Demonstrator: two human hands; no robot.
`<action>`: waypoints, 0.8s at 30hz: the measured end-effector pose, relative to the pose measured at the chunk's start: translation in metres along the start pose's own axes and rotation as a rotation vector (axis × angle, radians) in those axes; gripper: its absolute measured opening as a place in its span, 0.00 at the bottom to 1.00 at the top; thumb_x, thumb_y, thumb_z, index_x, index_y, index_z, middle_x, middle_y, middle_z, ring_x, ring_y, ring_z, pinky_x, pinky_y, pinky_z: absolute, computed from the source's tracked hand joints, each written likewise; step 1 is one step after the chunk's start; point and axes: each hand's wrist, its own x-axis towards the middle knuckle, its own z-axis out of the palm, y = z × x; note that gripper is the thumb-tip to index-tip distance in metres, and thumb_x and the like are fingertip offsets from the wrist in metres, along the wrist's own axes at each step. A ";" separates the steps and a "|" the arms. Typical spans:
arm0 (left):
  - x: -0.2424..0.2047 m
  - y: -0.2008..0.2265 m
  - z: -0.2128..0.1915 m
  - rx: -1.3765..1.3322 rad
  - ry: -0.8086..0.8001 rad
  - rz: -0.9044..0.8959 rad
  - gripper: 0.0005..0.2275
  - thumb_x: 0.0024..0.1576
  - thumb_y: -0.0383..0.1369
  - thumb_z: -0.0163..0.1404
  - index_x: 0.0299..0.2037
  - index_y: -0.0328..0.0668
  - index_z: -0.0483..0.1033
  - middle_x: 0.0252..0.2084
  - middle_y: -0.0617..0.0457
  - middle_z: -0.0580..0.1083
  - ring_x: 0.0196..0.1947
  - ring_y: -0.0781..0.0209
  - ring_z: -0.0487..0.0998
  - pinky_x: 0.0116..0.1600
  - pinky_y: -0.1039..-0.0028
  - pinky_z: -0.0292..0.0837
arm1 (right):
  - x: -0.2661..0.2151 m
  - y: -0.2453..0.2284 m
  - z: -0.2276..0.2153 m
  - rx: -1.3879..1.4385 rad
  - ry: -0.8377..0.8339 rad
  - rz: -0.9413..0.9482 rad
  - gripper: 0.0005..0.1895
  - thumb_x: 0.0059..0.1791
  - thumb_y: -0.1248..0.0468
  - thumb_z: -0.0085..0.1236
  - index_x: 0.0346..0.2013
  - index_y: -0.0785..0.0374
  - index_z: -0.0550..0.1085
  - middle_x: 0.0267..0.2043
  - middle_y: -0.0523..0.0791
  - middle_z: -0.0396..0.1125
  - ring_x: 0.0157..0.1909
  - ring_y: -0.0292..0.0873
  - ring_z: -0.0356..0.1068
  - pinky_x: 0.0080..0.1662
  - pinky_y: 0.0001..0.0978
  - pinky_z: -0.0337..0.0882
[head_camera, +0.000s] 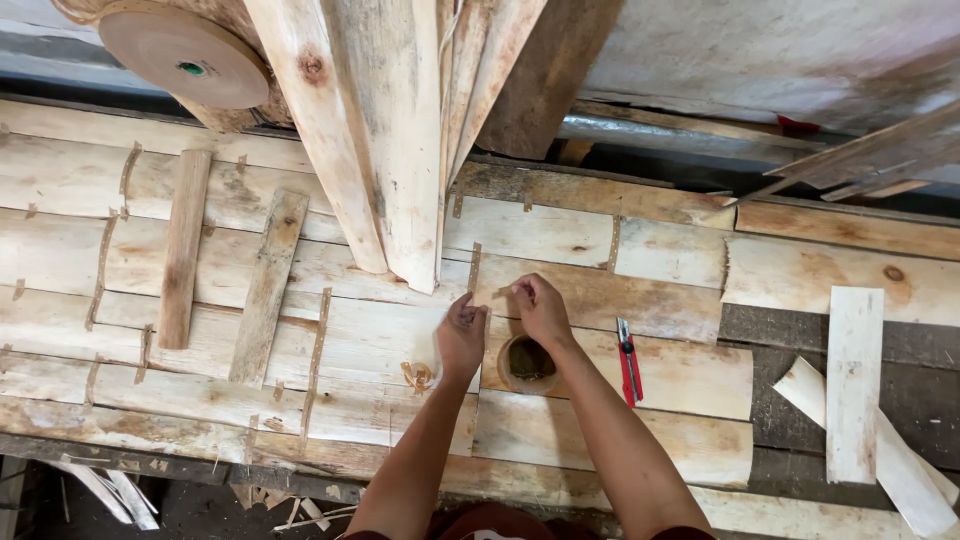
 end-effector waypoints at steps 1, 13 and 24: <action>0.004 -0.008 -0.001 -0.001 0.001 -0.002 0.18 0.58 0.32 0.56 0.57 0.32 0.75 0.37 0.44 0.81 0.36 0.59 0.81 0.42 0.71 0.76 | 0.008 0.000 0.002 -0.001 -0.002 0.000 0.10 0.55 0.60 0.54 0.43 0.64 0.76 0.36 0.47 0.73 0.38 0.42 0.73 0.42 0.35 0.72; 0.044 -0.041 0.011 0.739 -0.179 0.342 0.25 0.61 0.30 0.43 0.69 0.27 0.59 0.67 0.35 0.61 0.71 0.41 0.55 0.72 0.56 0.50 | 0.094 -0.011 0.052 -0.166 -0.072 -0.038 0.09 0.52 0.62 0.57 0.40 0.66 0.78 0.45 0.52 0.68 0.44 0.50 0.72 0.50 0.41 0.71; 0.046 -0.035 0.009 0.745 -0.173 0.357 0.26 0.59 0.33 0.47 0.68 0.32 0.61 0.72 0.39 0.57 0.70 0.40 0.56 0.71 0.54 0.50 | 0.115 -0.046 0.059 -0.427 -0.222 -0.213 0.12 0.55 0.65 0.47 0.34 0.60 0.78 0.44 0.45 0.68 0.49 0.46 0.64 0.56 0.39 0.67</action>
